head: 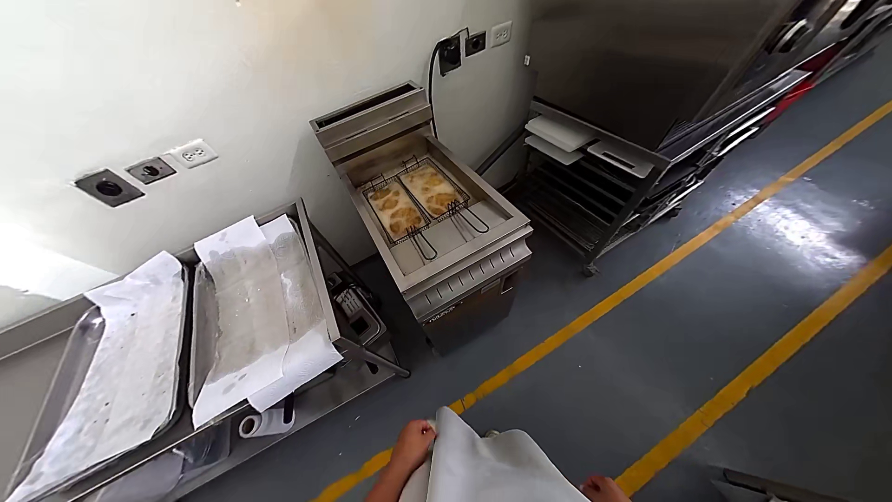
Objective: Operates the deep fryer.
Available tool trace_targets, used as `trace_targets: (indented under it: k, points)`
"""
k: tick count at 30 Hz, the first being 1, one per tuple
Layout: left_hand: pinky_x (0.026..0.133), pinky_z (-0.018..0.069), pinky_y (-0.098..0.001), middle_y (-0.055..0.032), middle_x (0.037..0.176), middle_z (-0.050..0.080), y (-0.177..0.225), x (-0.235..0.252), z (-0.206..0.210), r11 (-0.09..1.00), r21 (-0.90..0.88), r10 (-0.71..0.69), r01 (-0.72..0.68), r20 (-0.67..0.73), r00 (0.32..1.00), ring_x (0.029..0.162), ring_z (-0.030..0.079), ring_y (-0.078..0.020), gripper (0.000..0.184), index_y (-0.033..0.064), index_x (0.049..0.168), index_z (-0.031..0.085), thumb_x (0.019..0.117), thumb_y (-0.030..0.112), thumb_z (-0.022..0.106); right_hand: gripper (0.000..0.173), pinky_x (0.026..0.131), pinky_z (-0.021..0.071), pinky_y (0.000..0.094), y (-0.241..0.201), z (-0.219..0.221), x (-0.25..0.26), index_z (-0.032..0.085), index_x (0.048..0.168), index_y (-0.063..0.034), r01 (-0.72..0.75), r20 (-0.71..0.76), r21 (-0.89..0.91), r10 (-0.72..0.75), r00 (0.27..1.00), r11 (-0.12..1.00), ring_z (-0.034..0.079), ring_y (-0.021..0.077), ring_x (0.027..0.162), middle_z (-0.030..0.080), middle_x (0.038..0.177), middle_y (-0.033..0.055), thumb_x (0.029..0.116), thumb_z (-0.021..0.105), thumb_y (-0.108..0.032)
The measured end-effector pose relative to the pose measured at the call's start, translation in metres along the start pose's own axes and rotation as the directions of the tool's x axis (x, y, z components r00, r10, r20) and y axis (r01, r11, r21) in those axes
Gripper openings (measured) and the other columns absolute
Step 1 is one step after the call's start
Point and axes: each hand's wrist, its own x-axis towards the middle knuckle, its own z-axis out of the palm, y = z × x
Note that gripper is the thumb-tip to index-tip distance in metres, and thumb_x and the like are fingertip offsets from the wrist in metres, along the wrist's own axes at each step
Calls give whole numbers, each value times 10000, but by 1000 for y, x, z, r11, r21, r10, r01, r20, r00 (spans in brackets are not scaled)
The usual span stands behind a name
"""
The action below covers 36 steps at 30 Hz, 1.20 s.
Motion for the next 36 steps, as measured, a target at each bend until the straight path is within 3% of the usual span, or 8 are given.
trace_targets:
  k: [8, 14, 19, 23, 26, 29, 32, 36]
  points:
    - [935, 536, -539, -216, 1073, 708, -21, 22, -30, 987, -41, -153, 152, -12, 988, 1007, 690, -344, 304, 11, 1218, 676, 989, 209, 644, 289, 874, 530, 551, -62, -20, 61, 726, 1085, -8, 63, 40, -61, -60, 997, 996, 700, 322, 945, 731, 990, 183, 1013, 599, -257]
    - [935, 528, -553, -229, 1056, 699, -22, 78, -66, 984, -71, -163, 160, -35, 986, 1020, 683, -357, 376, -36, 1140, 668, 965, 297, 683, 290, 923, 513, 566, -128, -61, 99, 723, 1097, -2, 117, 27, -136, -115, 993, 984, 690, 347, 1013, 726, 1034, 204, 1015, 605, -254]
    - [828, 530, -505, -177, 882, 668, 47, 112, -123, 990, -135, 42, -48, -50, 998, 843, 651, -292, 409, -30, 964, 683, 989, 377, 645, 258, 894, 542, 521, -185, -106, 116, 716, 1098, -6, 72, -38, -87, -75, 996, 994, 710, 296, 935, 737, 986, 170, 1019, 593, -218]
    - [634, 531, -355, -47, 665, 604, 129, 119, -178, 898, -360, 216, -255, -144, 966, 588, 592, -150, 330, 18, 845, 641, 1015, 298, 604, 205, 694, 578, 405, -260, -144, 137, 666, 1078, 19, 192, -128, 122, -176, 976, 974, 671, 205, 695, 691, 827, 119, 1027, 577, -159]
    - [686, 588, -339, -62, 747, 668, 177, 120, -216, 760, -533, 275, -373, -257, 927, 663, 662, -152, 252, -30, 968, 640, 1047, 173, 513, 196, 679, 589, 358, -341, -185, 130, 645, 1083, 22, 385, -230, 236, -333, 914, 892, 669, 169, 689, 682, 815, 87, 1031, 574, -153]
    - [727, 620, -342, -109, 899, 718, 212, 126, -246, 644, -652, 186, -400, -374, 909, 799, 725, -189, 221, -46, 1119, 607, 1057, 110, 463, 213, 699, 590, 339, -423, -234, 117, 652, 1090, 5, 565, -314, 177, -498, 808, 806, 677, 153, 724, 690, 841, 67, 1030, 565, -179]
    - [795, 627, -372, -155, 1054, 715, 236, 137, -259, 595, -711, 102, -375, -396, 913, 935, 734, -228, 275, -45, 1251, 570, 1060, 131, 482, 229, 736, 597, 335, -482, -278, 118, 676, 1094, -28, 625, -355, 39, -573, 738, 780, 694, 147, 782, 705, 897, 61, 1031, 569, -221]
    - [809, 621, -392, -188, 1122, 695, 264, 156, -256, 538, -762, 7, -359, -422, 907, 946, 728, -245, 386, -57, 1378, 486, 1054, 152, 502, 262, 831, 598, 369, -534, -313, 154, 658, 1178, -12, 643, -245, -63, -636, 732, 763, 705, 190, 920, 704, 1059, 118, 1028, 579, -212]
